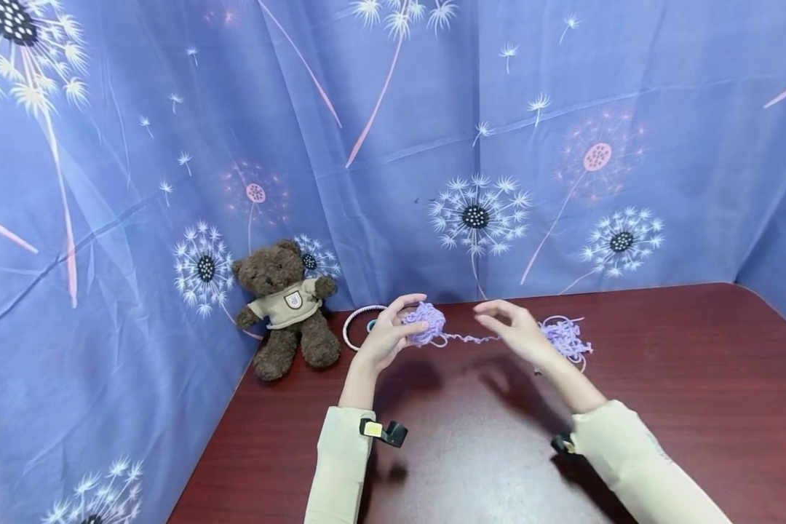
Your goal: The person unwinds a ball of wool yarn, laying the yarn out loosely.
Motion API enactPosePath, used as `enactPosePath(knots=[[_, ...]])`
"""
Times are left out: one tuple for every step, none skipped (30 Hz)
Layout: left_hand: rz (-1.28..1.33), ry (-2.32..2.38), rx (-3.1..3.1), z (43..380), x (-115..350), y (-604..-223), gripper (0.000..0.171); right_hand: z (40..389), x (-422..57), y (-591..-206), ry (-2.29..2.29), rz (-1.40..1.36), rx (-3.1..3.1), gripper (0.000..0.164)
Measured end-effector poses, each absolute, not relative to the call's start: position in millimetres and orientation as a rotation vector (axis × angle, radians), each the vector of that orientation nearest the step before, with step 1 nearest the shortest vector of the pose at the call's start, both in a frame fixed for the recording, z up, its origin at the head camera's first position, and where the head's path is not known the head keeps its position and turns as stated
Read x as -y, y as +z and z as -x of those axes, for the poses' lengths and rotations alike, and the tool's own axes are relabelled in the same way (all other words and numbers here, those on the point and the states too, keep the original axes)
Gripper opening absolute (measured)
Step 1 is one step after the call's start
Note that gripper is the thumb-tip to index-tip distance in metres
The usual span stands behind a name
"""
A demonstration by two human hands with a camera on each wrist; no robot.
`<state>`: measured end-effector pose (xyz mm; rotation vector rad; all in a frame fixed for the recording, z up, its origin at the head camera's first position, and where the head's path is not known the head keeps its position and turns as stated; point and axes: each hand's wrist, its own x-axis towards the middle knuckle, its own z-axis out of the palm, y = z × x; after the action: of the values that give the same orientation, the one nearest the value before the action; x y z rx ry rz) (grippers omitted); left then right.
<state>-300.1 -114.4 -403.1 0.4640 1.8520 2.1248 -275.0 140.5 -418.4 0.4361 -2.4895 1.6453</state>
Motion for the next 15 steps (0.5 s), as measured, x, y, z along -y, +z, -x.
enactPosePath(knots=[[-0.473, 2.128, -1.846, 300, 113, -402, 0.055, 275, -130, -418, 1.68, -0.481, 2.472, 0.033], [-0.479, 2.133, -1.837, 299, 112, -401, 0.056, 275, -121, -418, 1.704, -0.517, 2.464, 0.033], [-0.481, 2.138, -1.832, 298, 111, -401, 0.058, 274, -113, -418, 1.735, -0.553, 2.455, 0.033], [-0.479, 2.15, -1.822, 298, 109, -400, 0.059, 274, -107, -418, 1.751, -0.575, 2.458, 0.033], [-0.478, 2.163, -1.813, 299, 108, -399, 0.061, 273, -102, -418, 1.757, -0.598, 2.465, 0.033], [-0.47, 2.177, -1.801, 299, 107, -399, 0.062, 273, -97, -418, 1.766, -0.611, 2.473, 0.033], [-0.461, 2.193, -1.793, 299, 106, -399, 0.063, 272, -94, -419, 1.767, -0.621, 2.484, 0.034], [-0.453, 2.204, -1.788, 299, 106, -399, 0.064, 272, -92, -419, 1.778, -0.617, 2.493, 0.034], [-0.446, 2.211, -1.788, 299, 106, -399, 0.064, 271, -91, -420, 1.792, -0.617, 2.5, 0.035], [-0.437, 2.217, -1.789, 299, 107, -399, 0.064, 271, -90, -420, 1.802, -0.609, 2.509, 0.034], [-0.426, 2.222, -1.793, 299, 108, -399, 0.064, 270, -91, -421, 1.814, -0.614, 2.513, 0.033], [-0.414, 2.228, -1.795, 299, 109, -399, 0.063, 270, -93, -422, 1.814, -0.61, 2.52, 0.032], [-0.399, 2.236, -1.799, 298, 110, -399, 0.062, 269, -95, -422, 1.812, -0.614, 2.524, 0.031], [-0.384, 2.244, -1.801, 298, 112, -400, 0.062, 268, -97, -422, 1.81, -0.611, 2.527, 0.029], [-0.37, 2.254, -1.804, 298, 115, -400, 0.061, 268, -101, -422, 1.798, -0.61, 2.532, 0.028]])
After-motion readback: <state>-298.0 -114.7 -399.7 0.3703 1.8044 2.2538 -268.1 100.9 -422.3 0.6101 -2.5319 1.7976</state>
